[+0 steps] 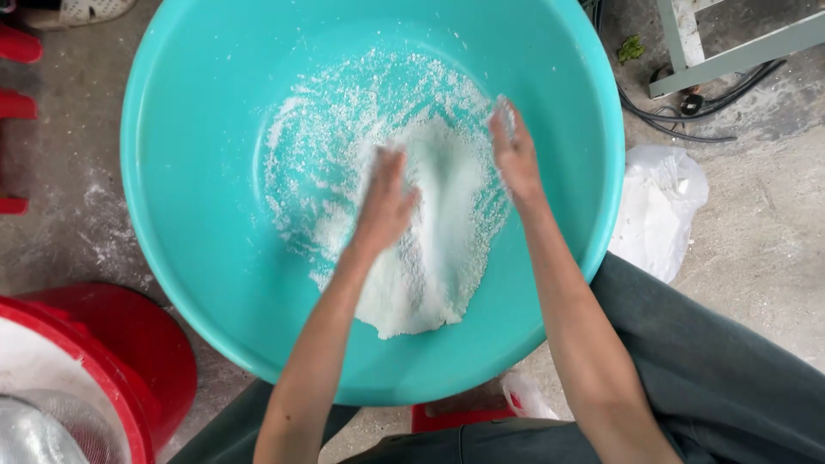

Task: The person sits on the floor with a large teal basin of white flour-like powder between their legs. They gather the powder into a mound, rub and press it between their palms, and repeatedly collect scattered powder from the basin sides back into the pile.

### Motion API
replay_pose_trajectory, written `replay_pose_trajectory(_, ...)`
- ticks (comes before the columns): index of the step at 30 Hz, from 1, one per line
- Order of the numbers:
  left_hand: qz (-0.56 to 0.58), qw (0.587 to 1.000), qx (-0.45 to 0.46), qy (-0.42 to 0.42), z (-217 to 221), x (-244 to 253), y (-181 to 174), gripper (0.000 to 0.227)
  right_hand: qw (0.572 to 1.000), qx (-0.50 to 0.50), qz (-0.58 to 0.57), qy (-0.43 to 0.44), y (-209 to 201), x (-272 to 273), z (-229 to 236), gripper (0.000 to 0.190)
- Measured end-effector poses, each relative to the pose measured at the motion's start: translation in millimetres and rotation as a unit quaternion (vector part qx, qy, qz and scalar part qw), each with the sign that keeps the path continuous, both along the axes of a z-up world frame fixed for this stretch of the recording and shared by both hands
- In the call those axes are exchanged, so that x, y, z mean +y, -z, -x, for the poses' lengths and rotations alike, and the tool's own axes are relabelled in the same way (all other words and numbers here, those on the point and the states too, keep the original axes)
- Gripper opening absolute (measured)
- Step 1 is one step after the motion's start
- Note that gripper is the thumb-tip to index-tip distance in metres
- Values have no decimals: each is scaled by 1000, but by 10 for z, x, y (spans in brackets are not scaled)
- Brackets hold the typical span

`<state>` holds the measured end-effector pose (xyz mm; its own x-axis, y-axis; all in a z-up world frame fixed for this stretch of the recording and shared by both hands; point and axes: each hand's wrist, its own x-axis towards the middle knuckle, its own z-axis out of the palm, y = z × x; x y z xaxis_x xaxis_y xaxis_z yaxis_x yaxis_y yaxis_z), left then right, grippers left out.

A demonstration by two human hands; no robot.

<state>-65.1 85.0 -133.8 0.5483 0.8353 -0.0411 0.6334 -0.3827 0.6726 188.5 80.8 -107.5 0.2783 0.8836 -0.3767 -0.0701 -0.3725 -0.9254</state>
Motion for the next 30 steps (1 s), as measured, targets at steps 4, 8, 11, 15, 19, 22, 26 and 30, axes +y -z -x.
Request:
replay_pose_trajectory(4,-2,994,95,-62,165,838,653,42,948,-308,30,-78,772,-64,-43,62)
replay_pose_trajectory(8,-3,987,136,84,-419,1226,400,38,877,-433,-53,-203,872,21,107,59)
replay_pose_trajectory(11,-44,975,149,157,-586,1324,1028,50,830,-481,-112,-259,1058,190,104,58)
replay_pose_trajectory(15,-5,983,122,135,-92,1122,745,49,812,-475,-154,-303,1047,109,59,47)
replay_pose_trajectory(19,-15,988,117,103,643,325,590,46,836,-456,-115,-284,994,-389,175,44)
replay_pose_trajectory(22,-13,985,143,94,1067,-422,662,60,844,-472,-45,-251,1380,-923,204,49)
replay_pose_trajectory(26,184,958,186,118,1249,-829,187,56,787,-389,167,-449,1840,-1345,179,73)
replay_pose_trajectory(30,163,964,205,-41,1725,-631,555,48,742,-380,248,-494,1623,-1256,132,72)
